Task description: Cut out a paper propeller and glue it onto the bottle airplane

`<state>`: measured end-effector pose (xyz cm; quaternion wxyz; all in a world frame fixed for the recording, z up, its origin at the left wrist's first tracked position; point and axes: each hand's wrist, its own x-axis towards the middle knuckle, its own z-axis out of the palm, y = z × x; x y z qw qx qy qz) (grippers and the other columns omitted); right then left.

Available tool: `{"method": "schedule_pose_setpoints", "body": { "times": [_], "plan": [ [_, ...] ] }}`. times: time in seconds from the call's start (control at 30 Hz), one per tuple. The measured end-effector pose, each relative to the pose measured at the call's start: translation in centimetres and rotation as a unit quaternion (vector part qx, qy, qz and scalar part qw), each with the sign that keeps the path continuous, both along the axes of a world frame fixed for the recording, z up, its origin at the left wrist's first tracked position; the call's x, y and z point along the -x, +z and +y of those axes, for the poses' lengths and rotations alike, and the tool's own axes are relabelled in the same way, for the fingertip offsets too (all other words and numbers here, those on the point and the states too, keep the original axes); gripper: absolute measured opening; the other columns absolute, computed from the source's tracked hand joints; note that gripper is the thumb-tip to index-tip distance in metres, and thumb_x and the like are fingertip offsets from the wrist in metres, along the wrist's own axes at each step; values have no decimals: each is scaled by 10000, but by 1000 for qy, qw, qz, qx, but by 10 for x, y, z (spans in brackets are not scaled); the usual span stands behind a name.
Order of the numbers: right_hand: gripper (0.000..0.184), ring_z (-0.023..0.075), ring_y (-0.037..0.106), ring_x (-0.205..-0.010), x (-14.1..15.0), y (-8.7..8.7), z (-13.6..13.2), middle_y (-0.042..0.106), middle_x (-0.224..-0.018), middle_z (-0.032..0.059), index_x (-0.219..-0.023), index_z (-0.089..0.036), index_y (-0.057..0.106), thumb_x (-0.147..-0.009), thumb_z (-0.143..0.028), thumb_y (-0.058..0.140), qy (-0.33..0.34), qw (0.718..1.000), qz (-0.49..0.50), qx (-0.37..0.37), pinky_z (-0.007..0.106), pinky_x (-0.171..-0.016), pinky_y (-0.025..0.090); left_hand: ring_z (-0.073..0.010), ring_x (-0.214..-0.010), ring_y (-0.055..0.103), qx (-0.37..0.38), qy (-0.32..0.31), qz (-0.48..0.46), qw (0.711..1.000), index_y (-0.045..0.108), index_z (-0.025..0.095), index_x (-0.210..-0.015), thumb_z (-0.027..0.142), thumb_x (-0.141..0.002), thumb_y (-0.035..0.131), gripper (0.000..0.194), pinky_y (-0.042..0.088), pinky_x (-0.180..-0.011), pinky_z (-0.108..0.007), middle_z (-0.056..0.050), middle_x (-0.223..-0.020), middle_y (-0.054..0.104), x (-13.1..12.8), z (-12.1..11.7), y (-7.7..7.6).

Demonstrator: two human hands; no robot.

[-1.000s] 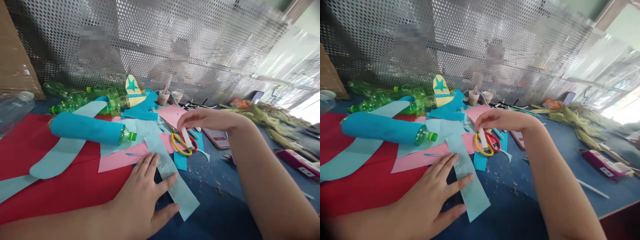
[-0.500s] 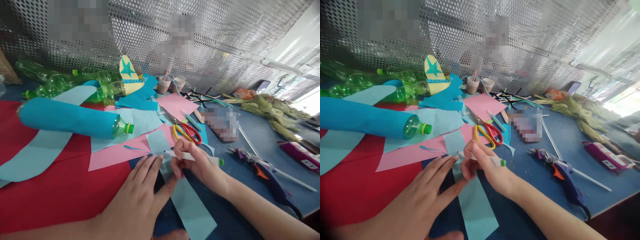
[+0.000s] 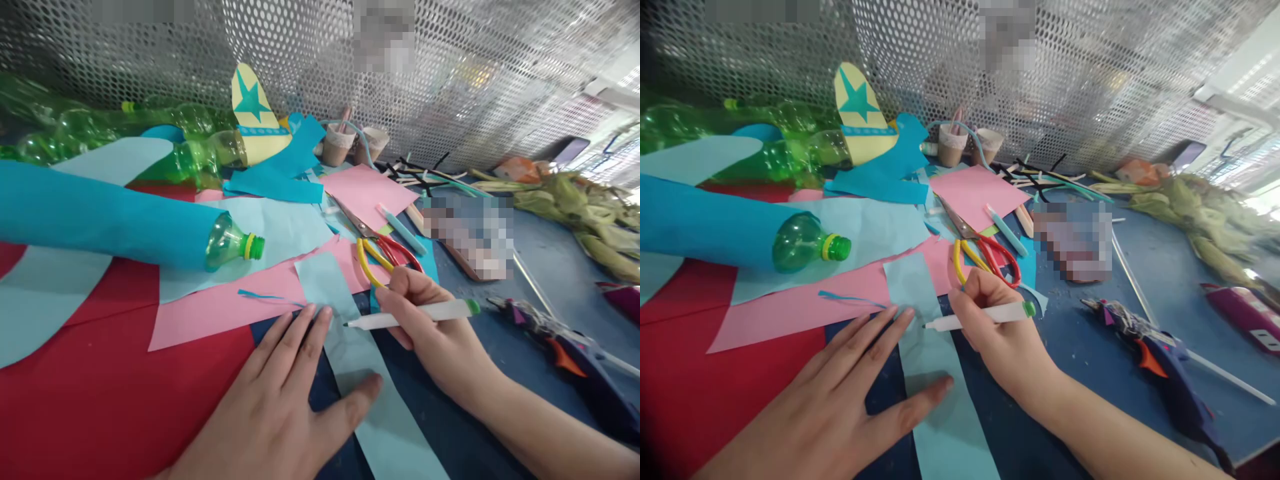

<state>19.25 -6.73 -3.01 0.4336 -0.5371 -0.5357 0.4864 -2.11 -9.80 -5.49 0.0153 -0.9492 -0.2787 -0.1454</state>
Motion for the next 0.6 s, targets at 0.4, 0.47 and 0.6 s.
{"method": "schedule_pose_setpoints", "body": {
  "times": [0.4,0.47,0.6],
  "plan": [
    [305,70,304,-389,1,0,1,376,-446,-107,-615,-247,383,-870,-244,549,9,999,-38,-24,237,-375,211,-395,-1419,289,-20,25,-41,999,308,395,-1509,456,-899,602,680,389,-1048,-500,-99,-1562,360,-3,-4,-16],
    [304,72,298,-392,2,0,1,383,-440,-106,-614,-247,383,-875,-238,540,13,999,-37,-27,238,-384,217,-394,-1411,304,-22,27,-44,998,312,395,-1508,450,-899,602,676,388,-1046,-499,-101,-1558,367,-4,-4,-15],
    [307,73,298,-395,1,0,1,375,-447,-107,-615,-247,382,-873,-235,546,16,999,-33,-28,238,-386,215,-403,-1383,349,-37,26,-43,998,325,374,-1507,435,-879,630,701,403,-1021,-502,-143,-1510,429,-4,-3,-11]
  ]
}}
